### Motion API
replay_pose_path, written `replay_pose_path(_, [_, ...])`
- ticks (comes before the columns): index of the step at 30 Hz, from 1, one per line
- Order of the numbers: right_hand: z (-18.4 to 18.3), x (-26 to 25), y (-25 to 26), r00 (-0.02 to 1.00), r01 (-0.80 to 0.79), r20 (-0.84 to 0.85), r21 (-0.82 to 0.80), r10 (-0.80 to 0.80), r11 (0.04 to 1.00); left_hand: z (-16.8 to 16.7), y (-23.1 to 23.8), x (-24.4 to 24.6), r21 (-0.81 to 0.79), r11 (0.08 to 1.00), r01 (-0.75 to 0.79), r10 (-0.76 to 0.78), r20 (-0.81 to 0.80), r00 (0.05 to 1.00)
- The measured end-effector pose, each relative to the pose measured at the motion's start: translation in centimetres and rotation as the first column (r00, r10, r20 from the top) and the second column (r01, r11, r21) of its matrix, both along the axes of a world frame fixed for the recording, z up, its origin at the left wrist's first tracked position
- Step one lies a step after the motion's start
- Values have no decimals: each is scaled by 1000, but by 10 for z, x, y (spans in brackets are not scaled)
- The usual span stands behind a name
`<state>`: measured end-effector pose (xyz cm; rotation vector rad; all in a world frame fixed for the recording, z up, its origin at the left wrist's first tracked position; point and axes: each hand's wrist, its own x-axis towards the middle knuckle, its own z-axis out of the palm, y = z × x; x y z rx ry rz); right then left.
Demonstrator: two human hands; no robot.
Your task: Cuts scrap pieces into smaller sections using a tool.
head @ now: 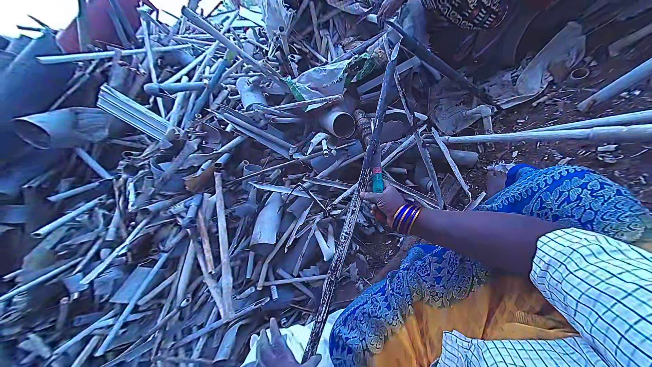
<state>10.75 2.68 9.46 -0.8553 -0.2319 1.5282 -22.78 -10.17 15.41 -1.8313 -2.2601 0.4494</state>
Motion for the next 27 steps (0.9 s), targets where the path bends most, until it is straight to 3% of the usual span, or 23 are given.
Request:
replay_pose_path(3, [-10, -4, -6, 997, 38, 65, -32, -36, 999, -11, 11, 83, 249, 902, 352, -410, 245, 879])
replay_pose_path(5, [-19, -8, -16, 985, 49, 165, -38, -42, 998, -33, 26, 137, 401, 807, 434, -562, 293, 774])
replay_pose_path(7, [-26, -16, -30, 968, 39, 250, -12, -35, 999, -44, 35, 182, 302, 861, 409, -505, 408, 761])
replay_pose_path(9, [-26, -22, -42, 951, 25, 307, -3, -23, 1000, -47, 43, 215, 42, 948, 316, -296, 482, 825])
replay_pose_path(10, [-27, -21, -45, 941, 11, 337, -7, -9, 1000, -53, 48, 224, -3, 966, 260, -224, 497, 838])
replay_pose_path(12, [-29, -13, -50, 911, -58, 407, -24, 63, 998, -63, 56, 229, -15, 988, 155, -124, 526, 841])
replay_pose_path(15, [-31, 14, -51, 774, -263, 579, -79, 259, 962, -73, 58, 217, -48, 984, 173, -117, 559, 821])
replay_pose_path(18, [-29, 44, -42, 505, -391, 784, -165, 361, 906, -77, 65, 209, -52, 985, 167, -107, 573, 812])
replay_pose_path(20, [-23, 61, -35, 231, -420, 900, -251, 370, 872, -74, 77, 210, -118, 986, 121, -32, 574, 818])
replay_pose_path(22, [-21, 73, -35, -110, -407, 929, -365, 352, 837, -85, 87, 209, -120, 987, 104, -9, 608, 794])
replay_pose_path(24, [-39, 79, -42, -380, -420, 896, -387, 229, 821, -95, 94, 209, -118, 988, 98, -2, 627, 779])
replay_pose_path(27, [-78, 83, -49, -553, -555, 831, -312, -62, 771, -92, 100, 214, -188, 978, 87, 52, 631, 774])
